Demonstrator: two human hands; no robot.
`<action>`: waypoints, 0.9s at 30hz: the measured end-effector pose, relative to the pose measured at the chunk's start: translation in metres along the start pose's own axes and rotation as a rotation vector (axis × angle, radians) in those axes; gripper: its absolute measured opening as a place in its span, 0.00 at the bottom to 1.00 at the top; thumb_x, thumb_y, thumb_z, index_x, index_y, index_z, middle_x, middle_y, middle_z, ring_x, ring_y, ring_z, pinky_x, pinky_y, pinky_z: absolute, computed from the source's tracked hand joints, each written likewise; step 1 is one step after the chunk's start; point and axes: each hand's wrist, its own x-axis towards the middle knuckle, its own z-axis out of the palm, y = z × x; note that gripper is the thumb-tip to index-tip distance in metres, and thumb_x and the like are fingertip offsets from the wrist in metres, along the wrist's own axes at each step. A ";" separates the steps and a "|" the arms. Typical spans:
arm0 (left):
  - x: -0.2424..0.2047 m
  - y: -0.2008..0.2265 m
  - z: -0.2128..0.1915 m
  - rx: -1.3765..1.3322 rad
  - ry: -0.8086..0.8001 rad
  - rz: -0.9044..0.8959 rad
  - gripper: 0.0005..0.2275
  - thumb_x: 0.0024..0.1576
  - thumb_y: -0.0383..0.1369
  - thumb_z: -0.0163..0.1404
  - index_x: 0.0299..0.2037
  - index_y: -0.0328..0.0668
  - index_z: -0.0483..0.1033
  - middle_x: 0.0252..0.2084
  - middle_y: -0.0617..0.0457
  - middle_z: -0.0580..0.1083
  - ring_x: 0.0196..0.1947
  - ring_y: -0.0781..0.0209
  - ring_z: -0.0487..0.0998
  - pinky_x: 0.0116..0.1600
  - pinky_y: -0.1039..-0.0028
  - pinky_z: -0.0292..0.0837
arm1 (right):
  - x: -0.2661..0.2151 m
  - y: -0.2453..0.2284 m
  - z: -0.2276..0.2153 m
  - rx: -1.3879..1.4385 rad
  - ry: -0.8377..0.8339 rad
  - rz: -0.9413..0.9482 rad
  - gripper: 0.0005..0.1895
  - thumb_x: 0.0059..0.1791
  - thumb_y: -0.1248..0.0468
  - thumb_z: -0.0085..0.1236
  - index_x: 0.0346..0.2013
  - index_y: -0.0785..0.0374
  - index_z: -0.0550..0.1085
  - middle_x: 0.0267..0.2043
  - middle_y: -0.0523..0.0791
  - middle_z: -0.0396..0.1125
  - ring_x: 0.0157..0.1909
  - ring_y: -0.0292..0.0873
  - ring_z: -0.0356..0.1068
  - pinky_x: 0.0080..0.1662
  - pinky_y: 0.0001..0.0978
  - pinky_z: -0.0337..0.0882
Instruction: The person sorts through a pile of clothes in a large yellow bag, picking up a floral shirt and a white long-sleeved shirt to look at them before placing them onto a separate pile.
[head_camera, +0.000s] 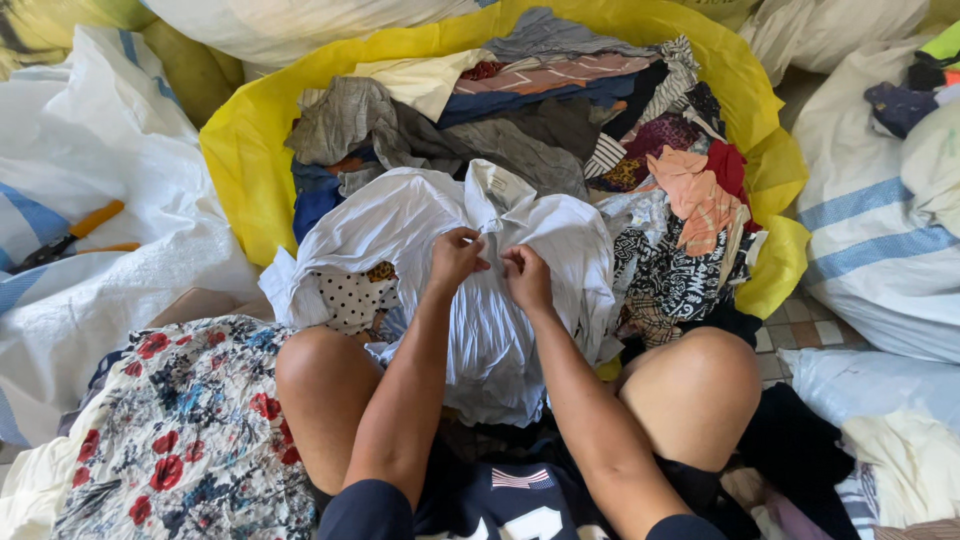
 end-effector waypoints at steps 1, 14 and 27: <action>0.000 -0.001 0.000 -0.004 -0.008 -0.016 0.12 0.63 0.26 0.58 0.53 0.22 0.81 0.32 0.34 0.79 0.21 0.44 0.86 0.28 0.65 0.88 | 0.000 0.000 0.000 -0.010 0.010 -0.062 0.06 0.53 0.69 0.64 0.42 0.54 0.82 0.37 0.46 0.77 0.39 0.52 0.81 0.45 0.43 0.79; -0.004 0.006 0.002 -0.293 -0.096 -0.108 0.07 0.64 0.25 0.62 0.43 0.25 0.79 0.39 0.38 0.80 0.39 0.41 0.89 0.50 0.54 0.90 | 0.009 -0.019 -0.007 0.303 0.068 -0.108 0.09 0.55 0.76 0.58 0.45 0.62 0.82 0.32 0.45 0.75 0.26 0.38 0.76 0.37 0.32 0.77; 0.004 0.004 0.014 0.000 -0.046 0.058 0.09 0.55 0.25 0.71 0.38 0.28 0.84 0.31 0.46 0.80 0.30 0.59 0.86 0.40 0.72 0.87 | 0.008 -0.033 -0.016 0.344 -0.009 -0.081 0.06 0.52 0.70 0.70 0.43 0.59 0.86 0.28 0.45 0.78 0.27 0.37 0.79 0.37 0.29 0.79</action>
